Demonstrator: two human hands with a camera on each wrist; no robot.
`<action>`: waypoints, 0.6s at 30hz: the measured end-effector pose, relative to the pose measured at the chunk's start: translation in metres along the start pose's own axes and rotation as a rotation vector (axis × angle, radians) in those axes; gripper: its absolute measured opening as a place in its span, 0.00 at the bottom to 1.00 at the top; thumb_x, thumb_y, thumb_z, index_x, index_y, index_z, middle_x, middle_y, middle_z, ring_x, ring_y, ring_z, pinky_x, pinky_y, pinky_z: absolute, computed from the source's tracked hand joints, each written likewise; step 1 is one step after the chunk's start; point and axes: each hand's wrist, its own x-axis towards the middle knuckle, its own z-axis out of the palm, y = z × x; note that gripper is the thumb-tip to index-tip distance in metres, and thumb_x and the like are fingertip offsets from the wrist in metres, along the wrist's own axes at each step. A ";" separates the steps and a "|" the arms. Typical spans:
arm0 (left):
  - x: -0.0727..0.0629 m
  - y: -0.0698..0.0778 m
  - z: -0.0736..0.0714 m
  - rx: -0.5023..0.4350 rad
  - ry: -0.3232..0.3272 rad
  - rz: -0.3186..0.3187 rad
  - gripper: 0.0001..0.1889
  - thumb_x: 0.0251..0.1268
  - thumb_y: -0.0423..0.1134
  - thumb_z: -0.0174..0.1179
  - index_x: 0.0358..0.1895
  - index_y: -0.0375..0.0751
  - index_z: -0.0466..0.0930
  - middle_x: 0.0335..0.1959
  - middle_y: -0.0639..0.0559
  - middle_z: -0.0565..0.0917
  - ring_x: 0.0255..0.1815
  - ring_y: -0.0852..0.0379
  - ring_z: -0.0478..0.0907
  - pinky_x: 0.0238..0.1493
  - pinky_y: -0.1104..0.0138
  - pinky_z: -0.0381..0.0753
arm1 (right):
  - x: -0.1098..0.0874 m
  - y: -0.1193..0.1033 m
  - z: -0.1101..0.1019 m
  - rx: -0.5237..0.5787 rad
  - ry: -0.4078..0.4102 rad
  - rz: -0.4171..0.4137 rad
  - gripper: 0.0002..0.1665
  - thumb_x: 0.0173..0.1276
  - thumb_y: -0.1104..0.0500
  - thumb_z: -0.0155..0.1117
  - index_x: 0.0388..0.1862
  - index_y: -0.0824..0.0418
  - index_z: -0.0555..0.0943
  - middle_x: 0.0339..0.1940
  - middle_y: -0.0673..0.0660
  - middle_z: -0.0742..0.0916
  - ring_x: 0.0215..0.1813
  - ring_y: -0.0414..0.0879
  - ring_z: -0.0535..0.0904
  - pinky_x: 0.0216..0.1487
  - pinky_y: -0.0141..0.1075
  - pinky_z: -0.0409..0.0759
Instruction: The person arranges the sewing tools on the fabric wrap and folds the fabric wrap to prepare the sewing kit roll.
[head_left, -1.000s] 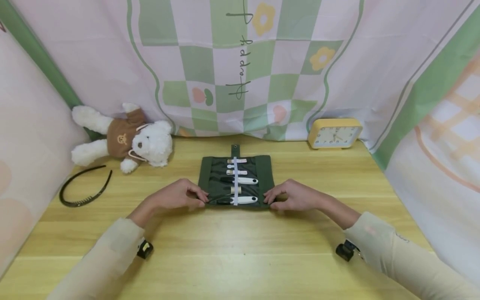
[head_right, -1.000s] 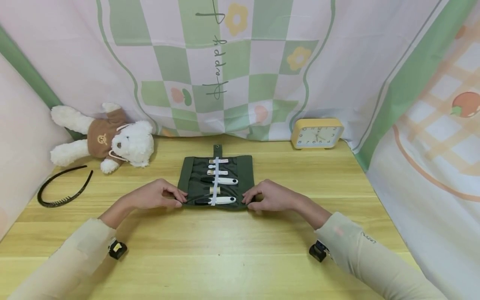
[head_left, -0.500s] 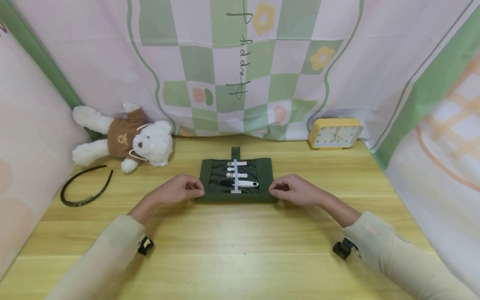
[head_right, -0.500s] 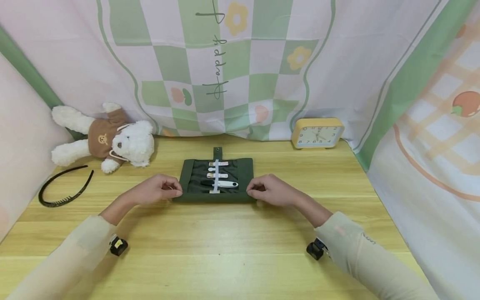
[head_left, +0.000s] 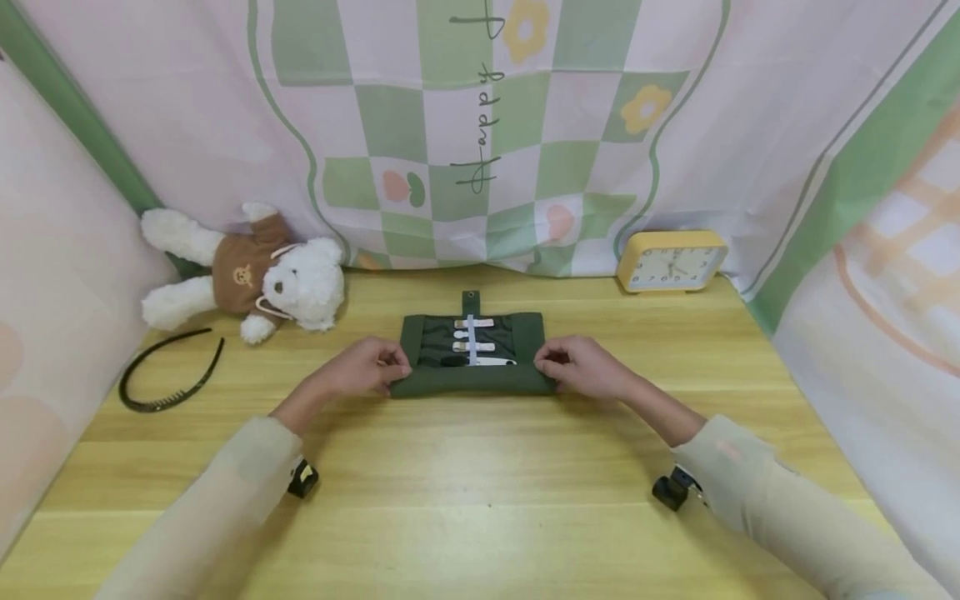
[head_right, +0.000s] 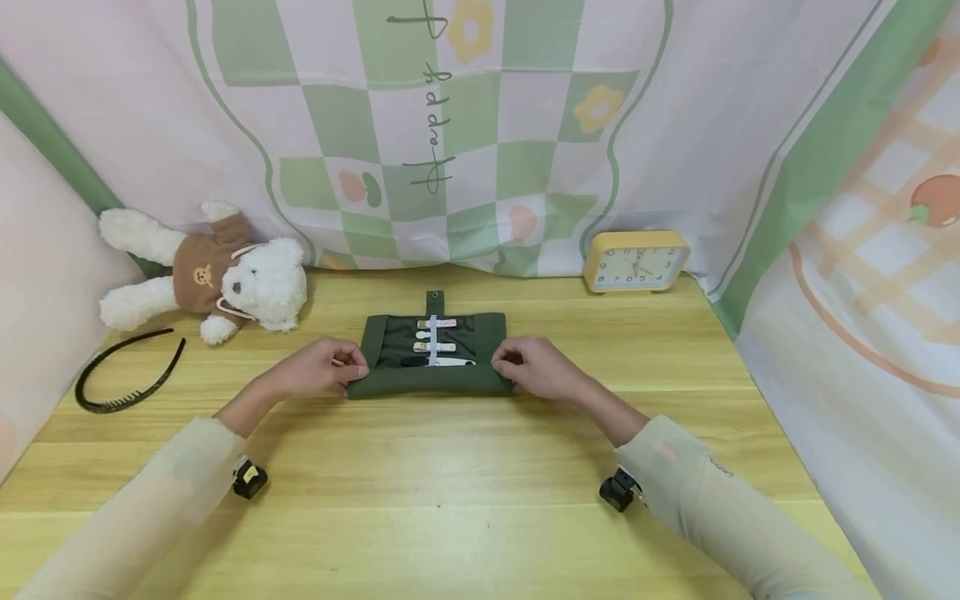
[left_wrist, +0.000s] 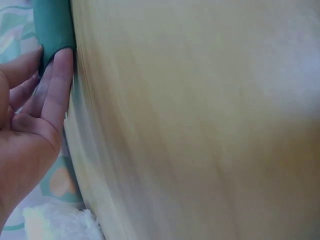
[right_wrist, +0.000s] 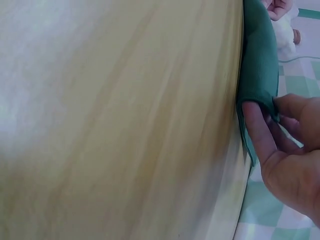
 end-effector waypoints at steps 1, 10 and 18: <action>0.000 0.000 0.000 0.001 0.001 -0.001 0.07 0.78 0.33 0.56 0.43 0.33 0.82 0.37 0.44 0.81 0.37 0.52 0.82 0.38 0.59 0.86 | 0.001 0.000 0.000 -0.004 0.004 0.005 0.09 0.77 0.64 0.59 0.45 0.66 0.85 0.36 0.55 0.85 0.38 0.47 0.81 0.34 0.36 0.85; -0.002 0.002 0.000 0.096 0.021 0.172 0.02 0.71 0.28 0.61 0.42 0.32 0.82 0.37 0.45 0.84 0.38 0.52 0.82 0.34 0.60 0.85 | 0.003 0.001 0.002 -0.065 0.049 -0.057 0.05 0.73 0.67 0.64 0.43 0.64 0.86 0.38 0.54 0.86 0.42 0.47 0.82 0.43 0.41 0.84; -0.005 0.001 0.003 0.298 0.043 0.294 0.06 0.71 0.30 0.63 0.44 0.40 0.89 0.43 0.51 0.86 0.42 0.55 0.81 0.43 0.61 0.82 | 0.006 0.000 0.004 -0.200 0.025 -0.218 0.12 0.67 0.74 0.65 0.37 0.59 0.90 0.40 0.51 0.85 0.46 0.48 0.81 0.48 0.44 0.81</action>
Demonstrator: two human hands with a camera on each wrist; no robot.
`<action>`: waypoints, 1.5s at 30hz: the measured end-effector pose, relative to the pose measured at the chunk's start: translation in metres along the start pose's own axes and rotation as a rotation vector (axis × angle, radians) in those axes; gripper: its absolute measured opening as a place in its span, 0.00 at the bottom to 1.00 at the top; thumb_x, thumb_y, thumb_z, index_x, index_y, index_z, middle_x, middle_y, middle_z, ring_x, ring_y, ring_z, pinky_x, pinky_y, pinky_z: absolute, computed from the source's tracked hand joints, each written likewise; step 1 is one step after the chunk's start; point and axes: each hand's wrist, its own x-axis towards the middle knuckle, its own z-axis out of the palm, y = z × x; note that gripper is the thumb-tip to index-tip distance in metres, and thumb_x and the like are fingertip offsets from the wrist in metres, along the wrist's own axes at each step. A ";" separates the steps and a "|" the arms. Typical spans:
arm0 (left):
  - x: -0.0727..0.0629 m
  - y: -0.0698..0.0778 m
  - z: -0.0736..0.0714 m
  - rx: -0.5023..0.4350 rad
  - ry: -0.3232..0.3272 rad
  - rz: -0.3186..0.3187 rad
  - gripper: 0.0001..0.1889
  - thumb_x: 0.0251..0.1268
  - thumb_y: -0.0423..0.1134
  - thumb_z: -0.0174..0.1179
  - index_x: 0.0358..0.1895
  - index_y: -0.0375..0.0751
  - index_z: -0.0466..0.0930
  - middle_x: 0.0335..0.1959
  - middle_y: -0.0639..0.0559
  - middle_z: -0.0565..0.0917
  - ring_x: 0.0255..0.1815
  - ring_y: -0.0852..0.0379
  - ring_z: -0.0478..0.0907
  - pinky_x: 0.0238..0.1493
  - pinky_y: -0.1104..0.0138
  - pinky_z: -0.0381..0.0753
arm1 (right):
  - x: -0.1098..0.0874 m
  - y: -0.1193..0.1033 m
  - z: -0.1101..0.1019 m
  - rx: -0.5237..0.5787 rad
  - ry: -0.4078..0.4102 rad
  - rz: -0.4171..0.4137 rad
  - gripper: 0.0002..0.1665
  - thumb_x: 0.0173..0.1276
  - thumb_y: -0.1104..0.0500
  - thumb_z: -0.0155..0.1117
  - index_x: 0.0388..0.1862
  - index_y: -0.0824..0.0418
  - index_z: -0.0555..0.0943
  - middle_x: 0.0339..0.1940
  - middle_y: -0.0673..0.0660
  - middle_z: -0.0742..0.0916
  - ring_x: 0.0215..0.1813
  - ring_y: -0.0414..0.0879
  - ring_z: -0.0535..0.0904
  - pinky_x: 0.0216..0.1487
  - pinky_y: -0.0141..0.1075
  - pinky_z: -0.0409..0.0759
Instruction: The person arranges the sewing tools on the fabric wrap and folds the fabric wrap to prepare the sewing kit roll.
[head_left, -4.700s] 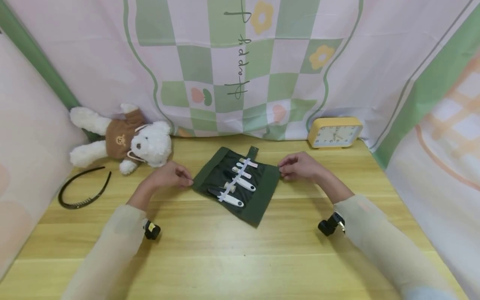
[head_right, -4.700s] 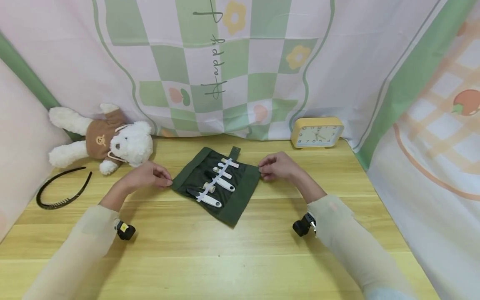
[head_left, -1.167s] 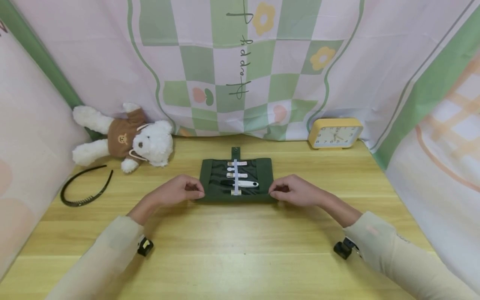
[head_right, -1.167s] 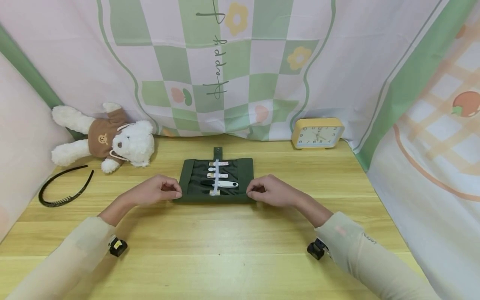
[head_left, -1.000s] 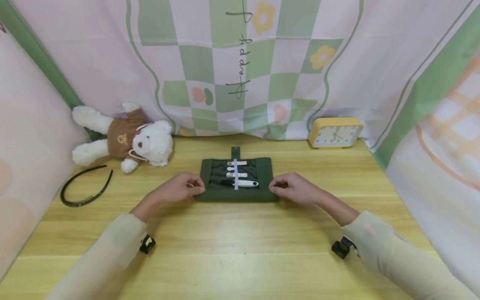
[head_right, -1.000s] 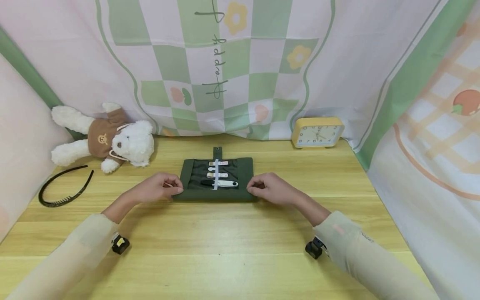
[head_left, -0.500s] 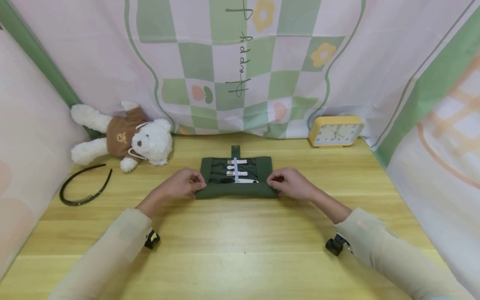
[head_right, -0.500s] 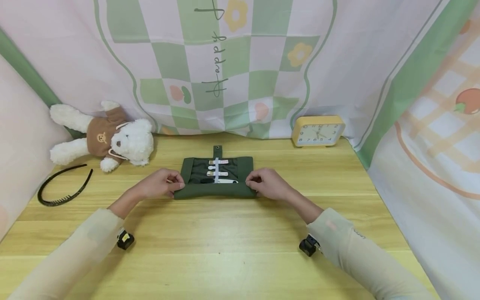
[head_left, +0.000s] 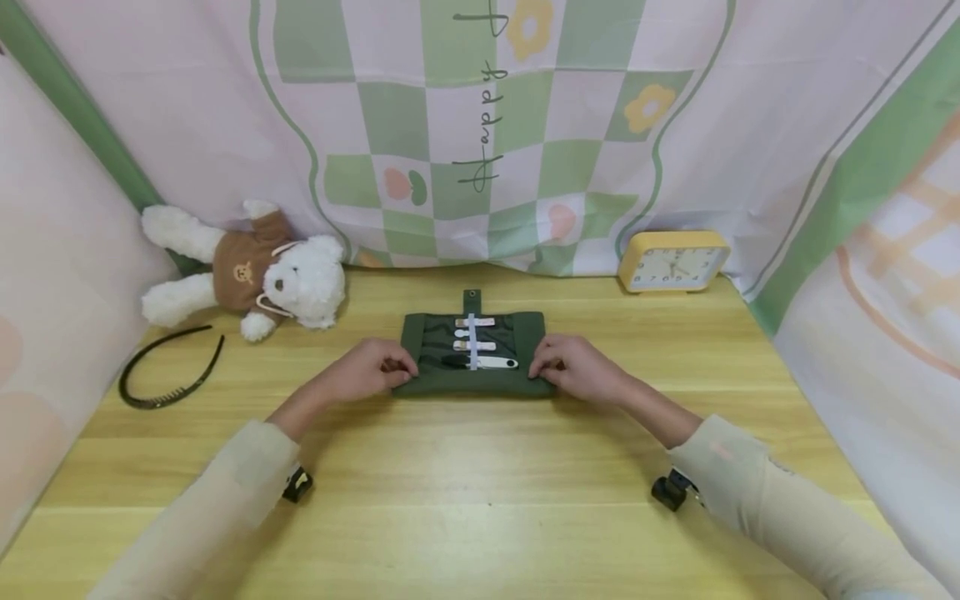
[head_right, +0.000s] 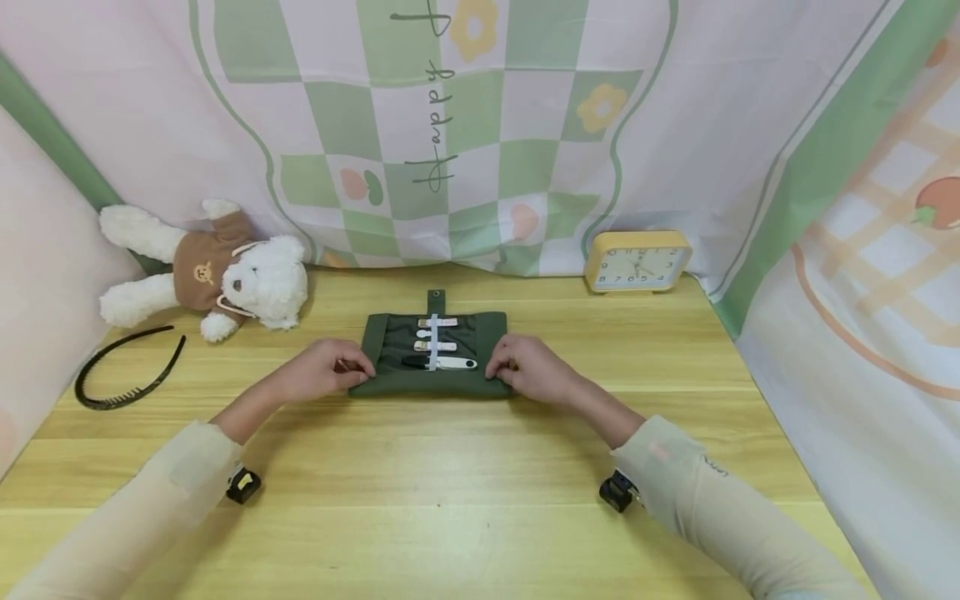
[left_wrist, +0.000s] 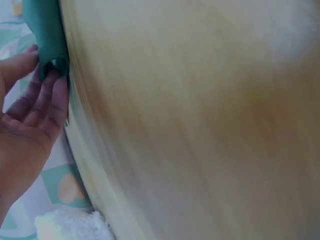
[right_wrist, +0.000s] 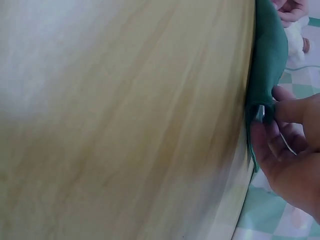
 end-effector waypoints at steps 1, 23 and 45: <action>0.000 0.001 0.001 0.024 -0.009 0.007 0.06 0.70 0.32 0.64 0.45 0.40 0.89 0.43 0.52 0.85 0.42 0.55 0.81 0.43 0.60 0.82 | 0.000 0.000 0.000 -0.019 -0.010 -0.017 0.13 0.67 0.74 0.64 0.37 0.59 0.90 0.40 0.51 0.85 0.45 0.47 0.81 0.46 0.43 0.82; -0.005 0.008 0.002 0.042 -0.053 -0.037 0.11 0.67 0.38 0.69 0.51 0.41 0.88 0.46 0.52 0.87 0.47 0.56 0.82 0.49 0.60 0.82 | -0.006 0.002 -0.007 -0.139 -0.188 -0.094 0.12 0.66 0.57 0.74 0.48 0.57 0.88 0.45 0.49 0.85 0.45 0.42 0.80 0.49 0.42 0.81; 0.004 -0.001 -0.003 -0.030 -0.012 -0.114 0.11 0.75 0.37 0.60 0.52 0.35 0.86 0.41 0.51 0.87 0.41 0.57 0.82 0.43 0.60 0.82 | 0.004 0.010 -0.016 0.084 -0.128 0.084 0.11 0.76 0.62 0.62 0.52 0.66 0.82 0.41 0.52 0.87 0.44 0.46 0.82 0.44 0.41 0.82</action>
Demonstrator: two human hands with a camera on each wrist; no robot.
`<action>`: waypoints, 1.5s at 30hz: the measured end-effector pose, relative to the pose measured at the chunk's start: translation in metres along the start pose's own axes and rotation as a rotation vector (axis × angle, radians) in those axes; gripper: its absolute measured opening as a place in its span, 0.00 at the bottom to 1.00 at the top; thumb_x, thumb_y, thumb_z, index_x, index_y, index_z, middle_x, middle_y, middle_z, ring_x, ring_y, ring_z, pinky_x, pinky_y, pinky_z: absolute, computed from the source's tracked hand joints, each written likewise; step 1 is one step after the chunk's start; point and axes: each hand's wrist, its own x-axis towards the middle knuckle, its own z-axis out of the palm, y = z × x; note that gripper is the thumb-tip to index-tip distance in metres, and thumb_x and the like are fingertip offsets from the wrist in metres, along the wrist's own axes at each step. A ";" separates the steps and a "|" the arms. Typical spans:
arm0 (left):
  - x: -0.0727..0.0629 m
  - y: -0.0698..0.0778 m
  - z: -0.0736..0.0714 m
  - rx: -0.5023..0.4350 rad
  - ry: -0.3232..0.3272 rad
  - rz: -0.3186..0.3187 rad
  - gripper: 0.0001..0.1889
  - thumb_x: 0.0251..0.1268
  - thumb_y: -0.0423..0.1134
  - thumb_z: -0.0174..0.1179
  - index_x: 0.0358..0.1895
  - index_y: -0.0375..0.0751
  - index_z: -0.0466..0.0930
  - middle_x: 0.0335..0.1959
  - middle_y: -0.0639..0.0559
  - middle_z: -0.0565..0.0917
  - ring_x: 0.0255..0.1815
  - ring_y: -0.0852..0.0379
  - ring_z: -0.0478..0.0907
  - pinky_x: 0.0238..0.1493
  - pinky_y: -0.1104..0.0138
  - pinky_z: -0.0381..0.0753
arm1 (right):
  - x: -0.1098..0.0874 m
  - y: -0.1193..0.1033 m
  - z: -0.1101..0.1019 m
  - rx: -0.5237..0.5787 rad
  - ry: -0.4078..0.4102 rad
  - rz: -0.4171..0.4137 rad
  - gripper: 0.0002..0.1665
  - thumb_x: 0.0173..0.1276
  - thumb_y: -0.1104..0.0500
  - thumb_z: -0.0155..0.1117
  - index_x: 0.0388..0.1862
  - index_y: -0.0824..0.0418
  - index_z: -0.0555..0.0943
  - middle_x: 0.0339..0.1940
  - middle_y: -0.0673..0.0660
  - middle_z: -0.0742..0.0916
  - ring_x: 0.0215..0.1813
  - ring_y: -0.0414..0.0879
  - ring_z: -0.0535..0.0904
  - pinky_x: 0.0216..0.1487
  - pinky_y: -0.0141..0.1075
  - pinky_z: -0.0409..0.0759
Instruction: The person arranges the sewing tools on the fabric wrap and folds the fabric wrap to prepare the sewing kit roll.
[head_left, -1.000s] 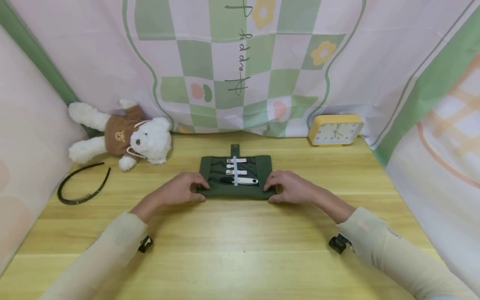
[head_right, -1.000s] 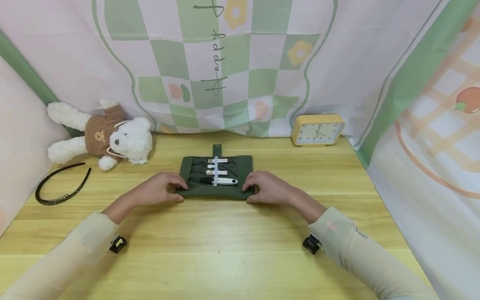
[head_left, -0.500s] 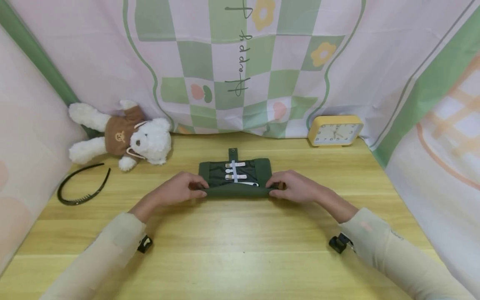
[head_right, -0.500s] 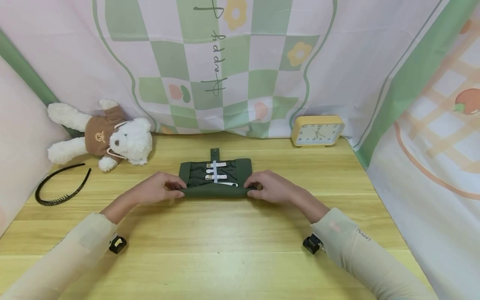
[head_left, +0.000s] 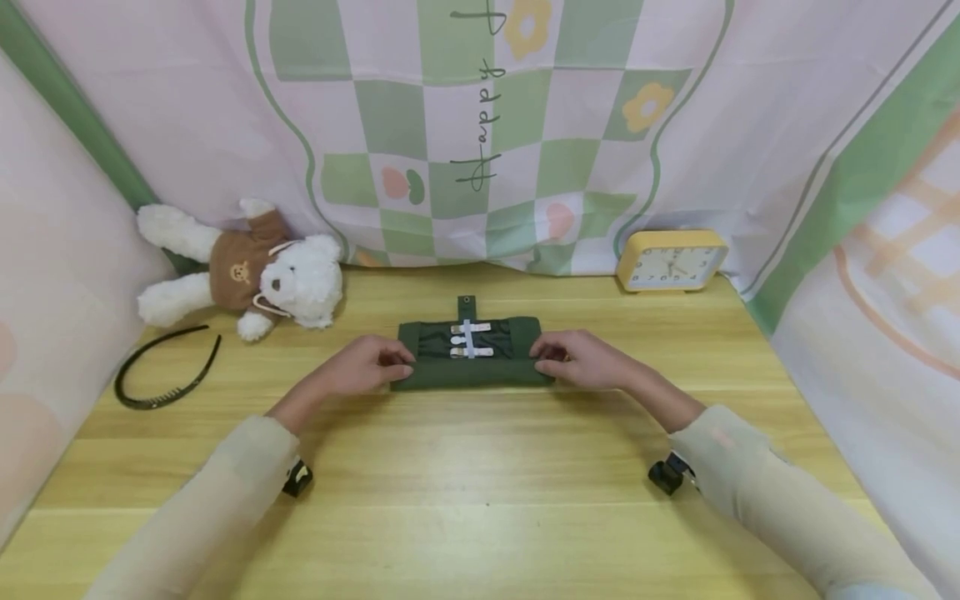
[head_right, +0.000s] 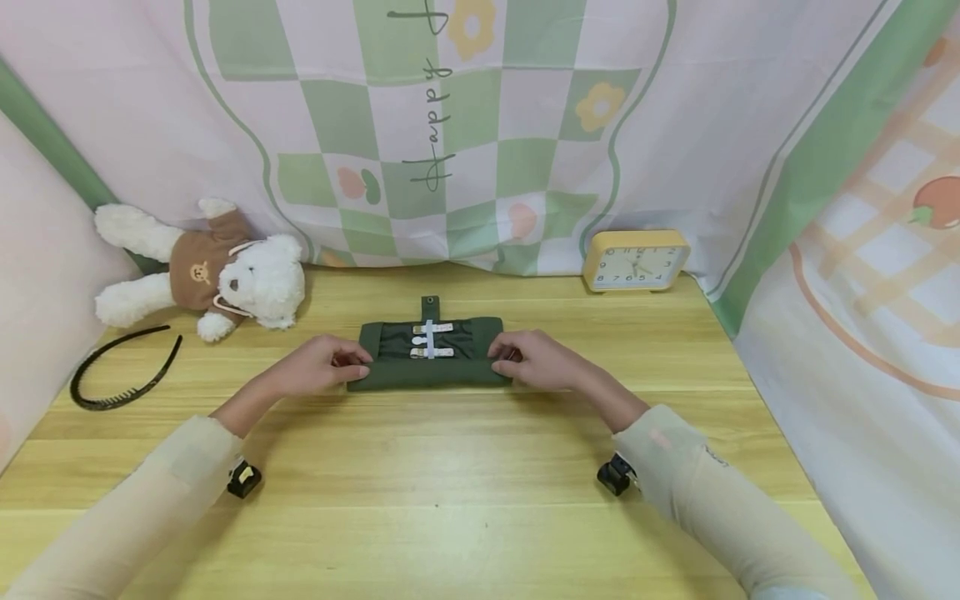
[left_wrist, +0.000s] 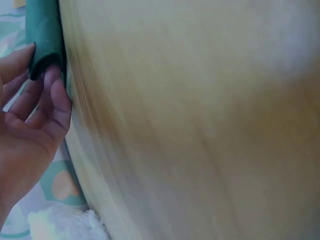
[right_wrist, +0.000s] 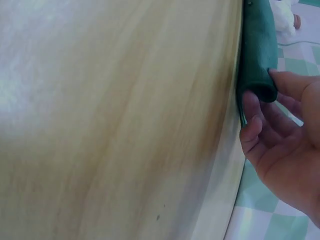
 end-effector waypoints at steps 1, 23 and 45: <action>0.001 0.000 0.000 0.012 0.001 -0.006 0.11 0.75 0.37 0.60 0.51 0.36 0.86 0.42 0.52 0.87 0.41 0.57 0.82 0.43 0.60 0.82 | 0.001 0.000 0.000 0.002 0.001 0.007 0.11 0.76 0.62 0.62 0.51 0.66 0.83 0.41 0.52 0.86 0.44 0.46 0.82 0.43 0.41 0.82; 0.005 0.003 0.010 0.086 0.069 0.111 0.05 0.66 0.27 0.66 0.42 0.39 0.88 0.39 0.53 0.82 0.39 0.56 0.78 0.41 0.62 0.80 | 0.004 -0.005 0.008 -0.206 0.098 -0.162 0.07 0.67 0.68 0.71 0.40 0.59 0.88 0.40 0.49 0.85 0.40 0.43 0.80 0.41 0.39 0.82; 0.001 0.013 0.005 0.301 -0.056 0.131 0.11 0.65 0.39 0.70 0.48 0.38 0.89 0.47 0.49 0.83 0.49 0.51 0.80 0.53 0.56 0.80 | 0.004 -0.013 0.014 -0.525 0.046 -0.261 0.14 0.64 0.53 0.77 0.44 0.58 0.86 0.44 0.54 0.85 0.46 0.47 0.82 0.50 0.43 0.83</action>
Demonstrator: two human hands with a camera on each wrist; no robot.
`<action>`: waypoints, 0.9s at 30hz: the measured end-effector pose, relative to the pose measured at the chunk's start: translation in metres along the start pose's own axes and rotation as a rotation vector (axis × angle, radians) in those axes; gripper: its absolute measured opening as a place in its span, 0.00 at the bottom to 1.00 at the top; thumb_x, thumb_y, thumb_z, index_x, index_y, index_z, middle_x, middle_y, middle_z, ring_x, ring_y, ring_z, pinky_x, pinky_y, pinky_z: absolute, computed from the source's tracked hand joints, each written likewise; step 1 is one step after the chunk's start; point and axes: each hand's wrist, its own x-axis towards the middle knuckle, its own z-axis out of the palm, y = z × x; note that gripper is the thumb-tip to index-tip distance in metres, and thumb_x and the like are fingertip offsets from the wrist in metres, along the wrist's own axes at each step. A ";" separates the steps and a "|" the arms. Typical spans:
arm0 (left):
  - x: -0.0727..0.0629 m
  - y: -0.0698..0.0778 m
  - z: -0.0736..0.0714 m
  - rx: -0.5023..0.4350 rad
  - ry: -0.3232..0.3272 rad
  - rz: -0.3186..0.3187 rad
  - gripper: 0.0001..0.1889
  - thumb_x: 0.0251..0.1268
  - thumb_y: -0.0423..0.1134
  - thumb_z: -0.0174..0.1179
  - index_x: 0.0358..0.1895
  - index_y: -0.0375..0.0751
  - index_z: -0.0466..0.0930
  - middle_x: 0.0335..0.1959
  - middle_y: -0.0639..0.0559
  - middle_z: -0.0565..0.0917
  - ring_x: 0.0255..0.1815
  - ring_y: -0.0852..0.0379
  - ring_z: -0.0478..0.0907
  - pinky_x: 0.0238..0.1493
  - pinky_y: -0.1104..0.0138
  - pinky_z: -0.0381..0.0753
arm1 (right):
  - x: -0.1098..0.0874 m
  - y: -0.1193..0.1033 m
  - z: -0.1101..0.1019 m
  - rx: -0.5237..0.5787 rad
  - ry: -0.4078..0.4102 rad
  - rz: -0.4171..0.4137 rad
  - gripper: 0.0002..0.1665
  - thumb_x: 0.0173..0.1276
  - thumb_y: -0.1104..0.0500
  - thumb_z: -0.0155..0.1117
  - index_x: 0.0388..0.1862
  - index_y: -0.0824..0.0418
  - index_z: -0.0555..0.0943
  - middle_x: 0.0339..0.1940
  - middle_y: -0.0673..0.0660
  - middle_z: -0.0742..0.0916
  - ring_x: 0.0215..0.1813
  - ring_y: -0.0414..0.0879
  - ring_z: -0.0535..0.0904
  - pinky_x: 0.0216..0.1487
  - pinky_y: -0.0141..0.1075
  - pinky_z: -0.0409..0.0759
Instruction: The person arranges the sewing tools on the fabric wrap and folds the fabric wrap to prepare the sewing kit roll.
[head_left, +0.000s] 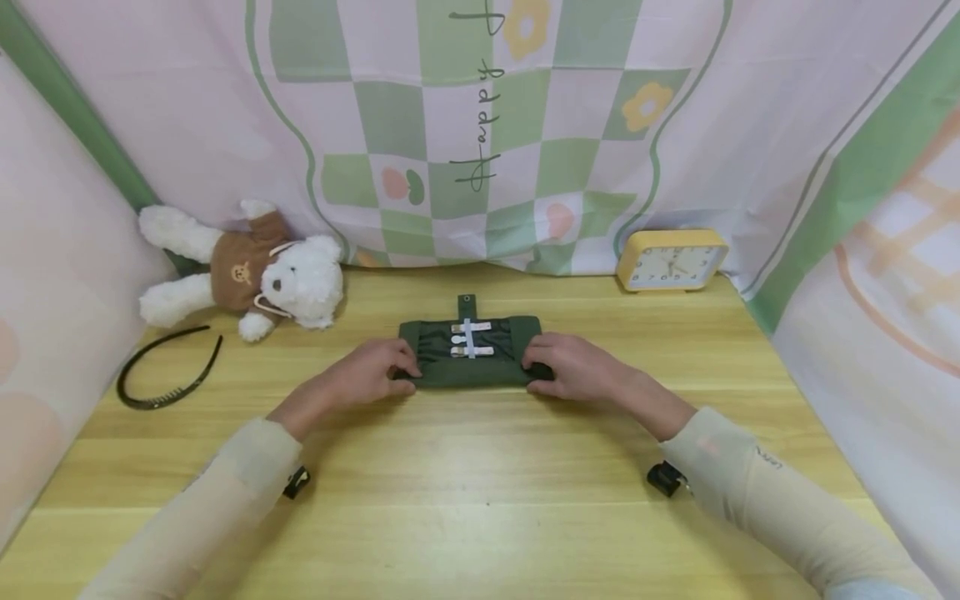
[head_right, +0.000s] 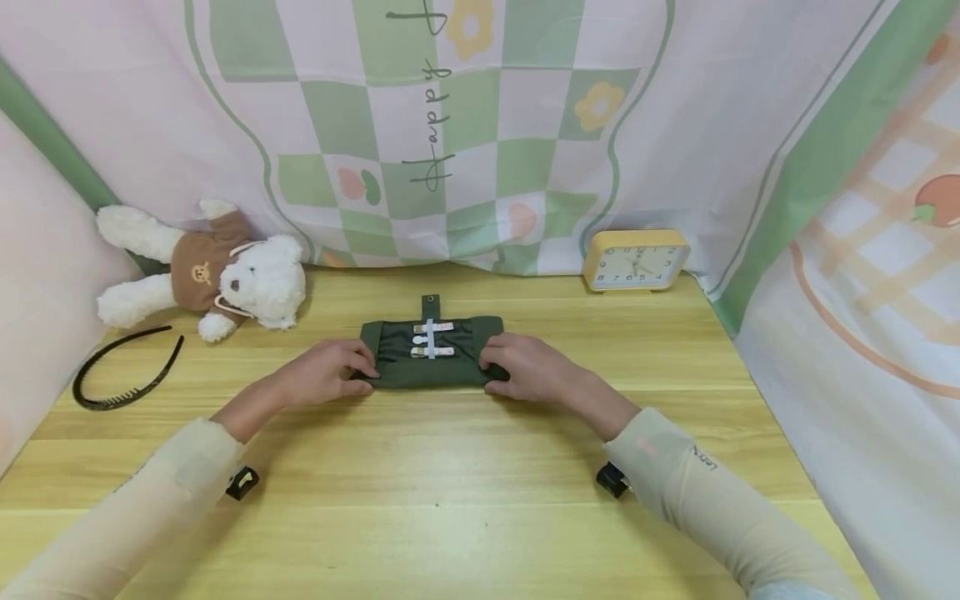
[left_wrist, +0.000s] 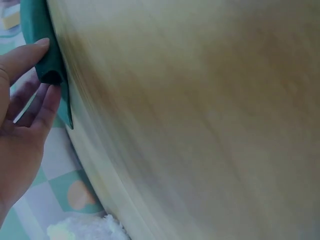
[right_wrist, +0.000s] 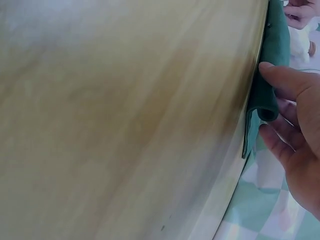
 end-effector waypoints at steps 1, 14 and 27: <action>0.000 0.000 -0.001 -0.005 -0.002 0.004 0.11 0.66 0.38 0.70 0.48 0.38 0.89 0.48 0.49 0.83 0.50 0.50 0.81 0.54 0.56 0.80 | 0.000 0.000 0.000 0.001 0.001 0.002 0.14 0.64 0.53 0.77 0.44 0.59 0.86 0.44 0.54 0.86 0.46 0.47 0.82 0.50 0.43 0.83; -0.005 -0.001 -0.008 -0.207 -0.026 -0.043 0.09 0.71 0.38 0.65 0.49 0.40 0.88 0.44 0.52 0.87 0.37 0.60 0.80 0.40 0.62 0.81 | -0.002 0.000 -0.008 0.198 -0.055 0.065 0.08 0.68 0.55 0.71 0.43 0.56 0.86 0.39 0.48 0.88 0.38 0.38 0.82 0.42 0.37 0.83; 0.006 -0.005 -0.011 -0.229 -0.032 -0.098 0.13 0.77 0.34 0.57 0.58 0.35 0.81 0.50 0.46 0.86 0.53 0.49 0.82 0.52 0.56 0.82 | 0.003 0.013 -0.009 0.439 -0.125 0.173 0.15 0.78 0.59 0.60 0.58 0.65 0.80 0.48 0.56 0.88 0.51 0.48 0.84 0.50 0.42 0.83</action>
